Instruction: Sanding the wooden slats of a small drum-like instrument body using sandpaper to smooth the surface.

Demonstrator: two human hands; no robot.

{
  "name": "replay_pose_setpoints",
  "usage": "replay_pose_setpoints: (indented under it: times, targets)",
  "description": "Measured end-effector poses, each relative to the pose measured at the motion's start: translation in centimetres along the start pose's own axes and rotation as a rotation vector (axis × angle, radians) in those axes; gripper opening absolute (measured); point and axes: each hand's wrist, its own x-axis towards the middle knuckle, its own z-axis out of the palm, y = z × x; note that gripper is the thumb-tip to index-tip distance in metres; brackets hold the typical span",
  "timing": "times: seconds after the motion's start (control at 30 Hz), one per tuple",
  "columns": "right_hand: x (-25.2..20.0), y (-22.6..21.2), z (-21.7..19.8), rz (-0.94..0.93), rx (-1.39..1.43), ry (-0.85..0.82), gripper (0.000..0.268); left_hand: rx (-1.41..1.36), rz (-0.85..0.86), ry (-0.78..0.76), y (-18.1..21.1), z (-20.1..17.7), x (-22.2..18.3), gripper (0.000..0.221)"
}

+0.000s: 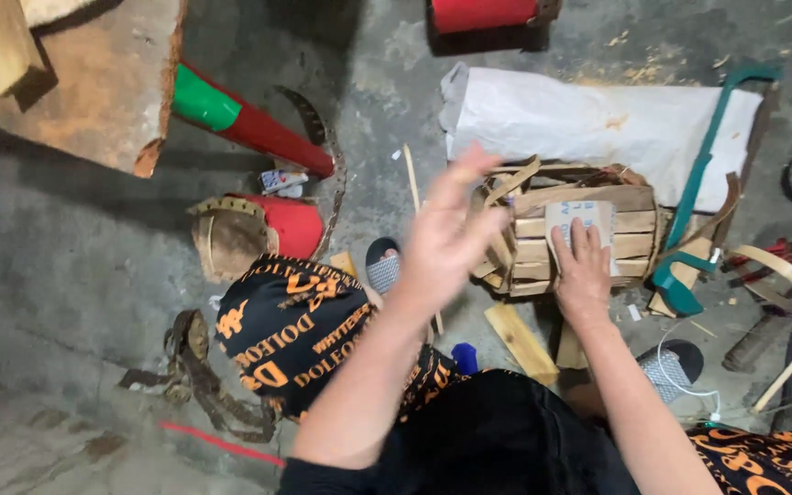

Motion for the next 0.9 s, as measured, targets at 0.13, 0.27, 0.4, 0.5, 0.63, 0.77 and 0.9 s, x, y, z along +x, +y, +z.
replay_pose_setpoints:
  times: [0.13,0.27,0.4,0.5,0.63,0.77,0.9]
  targets:
    - [0.3,-1.0,-1.8,-0.010,-0.006,-0.003,0.082,0.170,0.334,0.226,10.2,-11.8,-0.8,0.027]
    - [0.5,-1.7,-3.1,-0.013,-0.023,-0.019,0.083,0.659,0.347,0.717,6.0,-25.8,-6.0,0.030]
    - [0.4,-2.5,-4.5,-0.002,0.037,-0.039,0.079,1.312,-0.157,0.831,-13.2,-41.1,-20.6,0.036]
    - [0.4,-3.0,-5.3,-0.043,0.031,-0.018,0.086,1.281,-0.585,0.806,-22.8,-42.1,-30.6,0.027]
    - [0.3,-2.5,-4.7,-0.045,0.017,-0.034,0.085,1.205,-0.620,0.828,-22.3,-39.4,-30.3,0.029]
    - [0.3,-2.6,-4.8,-0.081,0.003,-0.006,0.082,1.110,-0.662,0.854,-21.9,-37.2,-30.1,0.032]
    - [0.4,-2.9,-5.3,-0.099,-0.009,-0.008,0.084,1.010,-0.699,0.872,-21.9,-35.1,-29.6,0.036]
